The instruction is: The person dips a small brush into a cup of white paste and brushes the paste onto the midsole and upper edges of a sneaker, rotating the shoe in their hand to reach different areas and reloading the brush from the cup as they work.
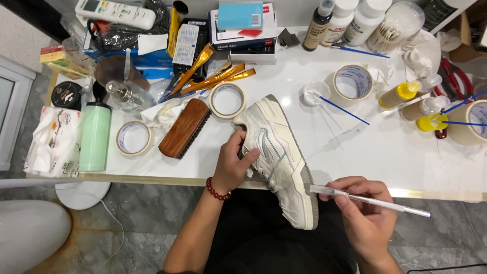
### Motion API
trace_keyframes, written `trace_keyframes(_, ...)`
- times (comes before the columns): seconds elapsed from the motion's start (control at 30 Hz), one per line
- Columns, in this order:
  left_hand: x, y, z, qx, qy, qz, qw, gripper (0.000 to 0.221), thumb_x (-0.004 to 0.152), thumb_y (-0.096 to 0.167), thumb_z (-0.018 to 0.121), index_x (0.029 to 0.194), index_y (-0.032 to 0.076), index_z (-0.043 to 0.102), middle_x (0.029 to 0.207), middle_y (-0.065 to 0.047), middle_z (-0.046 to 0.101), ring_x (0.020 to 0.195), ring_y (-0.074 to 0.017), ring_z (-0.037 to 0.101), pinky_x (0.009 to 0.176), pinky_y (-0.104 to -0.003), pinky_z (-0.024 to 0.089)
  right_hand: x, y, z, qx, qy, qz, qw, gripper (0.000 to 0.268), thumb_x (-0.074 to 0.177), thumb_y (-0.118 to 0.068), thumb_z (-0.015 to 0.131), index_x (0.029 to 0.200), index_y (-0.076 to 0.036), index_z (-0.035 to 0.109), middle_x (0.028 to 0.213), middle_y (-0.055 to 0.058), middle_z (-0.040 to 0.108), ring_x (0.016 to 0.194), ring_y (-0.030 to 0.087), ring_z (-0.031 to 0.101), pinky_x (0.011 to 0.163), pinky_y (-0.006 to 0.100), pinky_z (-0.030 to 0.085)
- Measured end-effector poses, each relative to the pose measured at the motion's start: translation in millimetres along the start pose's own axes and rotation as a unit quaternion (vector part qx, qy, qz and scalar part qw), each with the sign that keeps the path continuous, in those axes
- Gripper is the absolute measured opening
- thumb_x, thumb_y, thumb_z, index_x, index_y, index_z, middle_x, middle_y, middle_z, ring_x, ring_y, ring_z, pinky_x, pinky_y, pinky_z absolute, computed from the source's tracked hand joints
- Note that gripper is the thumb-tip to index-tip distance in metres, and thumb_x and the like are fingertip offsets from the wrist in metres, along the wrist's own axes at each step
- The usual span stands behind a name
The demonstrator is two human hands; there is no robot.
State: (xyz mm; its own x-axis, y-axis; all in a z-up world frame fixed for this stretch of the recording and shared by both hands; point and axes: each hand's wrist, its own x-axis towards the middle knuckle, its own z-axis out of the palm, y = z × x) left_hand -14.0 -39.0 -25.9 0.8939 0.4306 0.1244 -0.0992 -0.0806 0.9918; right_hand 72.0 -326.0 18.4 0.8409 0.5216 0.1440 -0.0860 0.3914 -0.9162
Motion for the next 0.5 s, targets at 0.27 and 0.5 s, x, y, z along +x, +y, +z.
trace_keyframes(0.27, -24, 60, 10, 0.219, 0.14, 0.117, 0.958, 0.045, 0.098, 0.031, 0.071, 0.124, -0.002, 0.056, 0.114, -0.018, 0.066, 0.105, -0.0291, 0.066, 0.095, -0.038, 0.054, -2, -4, 5, -0.014, -0.01, 0.001, 1.0, 0.015, 0.098, 0.008, 0.06, 0.113, 0.003, 0.058, 0.118, 0.026, 0.064, 0.099, 0.035, 0.071, 0.092, 0.049, 0.06)
trace_keyframes(0.5, -71, 98, 46, 0.216, -0.065, 0.274, 0.935, 0.038, 0.098, 0.029, 0.078, 0.12, 0.0, 0.067, 0.1, -0.009, 0.067, 0.09, -0.026, 0.066, 0.083, -0.038, 0.054, -13, -14, 6, -0.174, -0.143, -0.009, 0.974, 0.012, 0.085, 0.004, 0.074, 0.096, 0.002, 0.069, 0.098, 0.018, 0.07, 0.093, 0.03, 0.075, 0.083, 0.04, 0.063)
